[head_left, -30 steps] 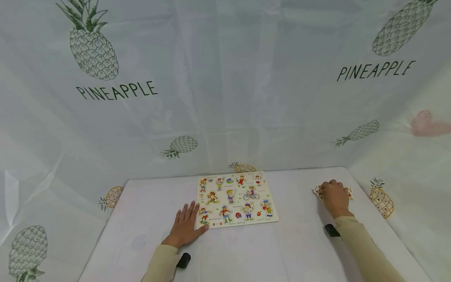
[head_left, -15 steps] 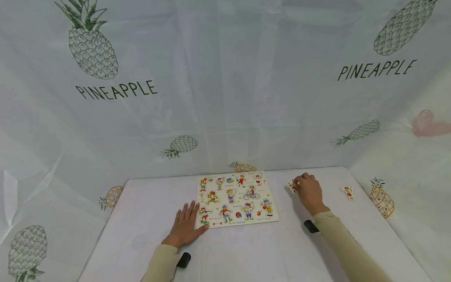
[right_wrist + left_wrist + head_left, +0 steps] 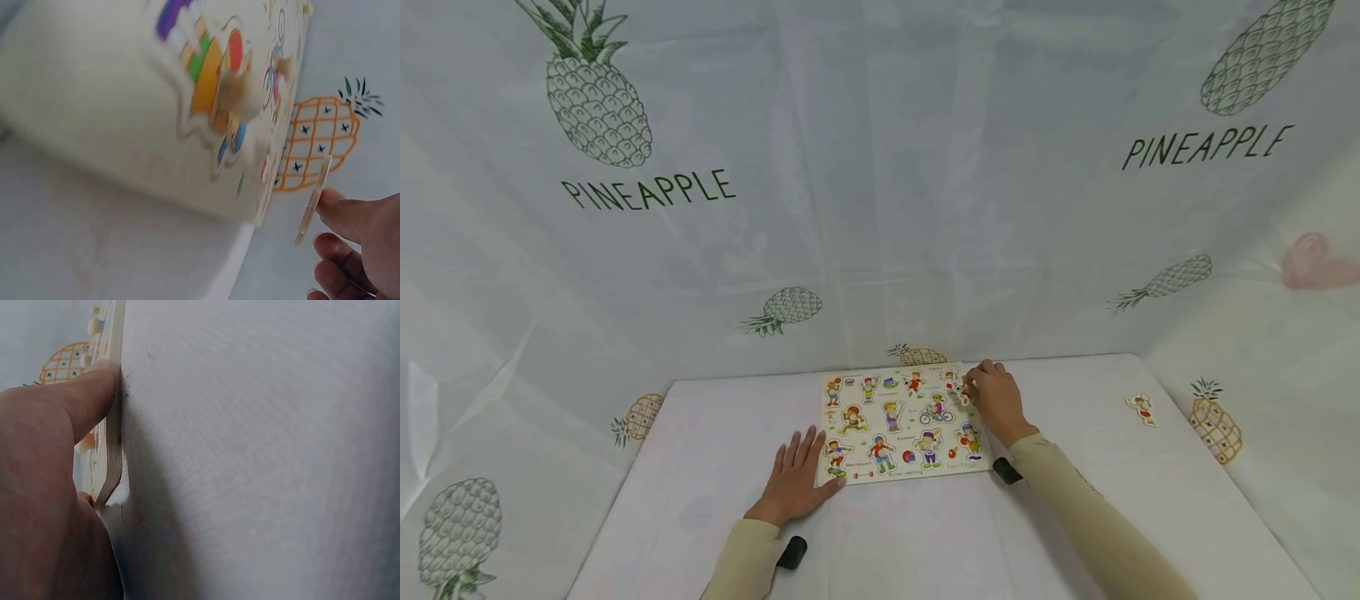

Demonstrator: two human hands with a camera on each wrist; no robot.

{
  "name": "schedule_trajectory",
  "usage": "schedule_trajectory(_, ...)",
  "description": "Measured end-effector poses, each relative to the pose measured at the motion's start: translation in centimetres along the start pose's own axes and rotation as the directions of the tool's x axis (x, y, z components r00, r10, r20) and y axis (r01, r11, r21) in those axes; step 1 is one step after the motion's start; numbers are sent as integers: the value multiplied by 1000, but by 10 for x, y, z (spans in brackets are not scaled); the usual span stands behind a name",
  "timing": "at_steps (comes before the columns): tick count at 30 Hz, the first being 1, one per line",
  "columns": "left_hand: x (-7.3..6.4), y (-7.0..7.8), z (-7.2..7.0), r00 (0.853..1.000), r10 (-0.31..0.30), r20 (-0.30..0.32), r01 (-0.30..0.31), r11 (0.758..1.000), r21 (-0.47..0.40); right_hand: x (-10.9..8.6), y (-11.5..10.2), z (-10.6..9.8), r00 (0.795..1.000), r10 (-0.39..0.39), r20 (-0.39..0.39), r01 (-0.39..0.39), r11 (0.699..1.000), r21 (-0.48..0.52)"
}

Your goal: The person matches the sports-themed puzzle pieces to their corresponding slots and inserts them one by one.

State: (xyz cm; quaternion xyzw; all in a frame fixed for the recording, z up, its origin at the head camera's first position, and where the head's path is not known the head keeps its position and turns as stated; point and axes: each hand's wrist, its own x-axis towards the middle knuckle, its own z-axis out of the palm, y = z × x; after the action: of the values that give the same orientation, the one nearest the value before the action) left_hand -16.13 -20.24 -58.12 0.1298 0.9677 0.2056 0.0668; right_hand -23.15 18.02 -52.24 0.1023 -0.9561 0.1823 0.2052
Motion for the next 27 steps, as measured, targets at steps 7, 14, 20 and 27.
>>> schedule_trajectory(7, -1, 2, -4, 1000, 3, -1, -3, 1000, -16, 13, -18, 15, 998, -65, -17, 65, 998, 12)
schedule_trajectory(14, -3, 6, -7, 1000, 11, -5, -11, 1000, -17, 25, -36, 27, 996, -87, -4, 87, 996, 29)
schedule_trajectory(20, -5, 8, -9, 1000, 23, -12, -24, 999, -38, 32, -45, 38, 995, -104, 6, 104, 994, 34)
schedule_trajectory(27, -4, 5, -5, 1000, 17, -26, -18, 1000, -24, 39, -50, 50, 993, -113, 30, 112, 993, 35)
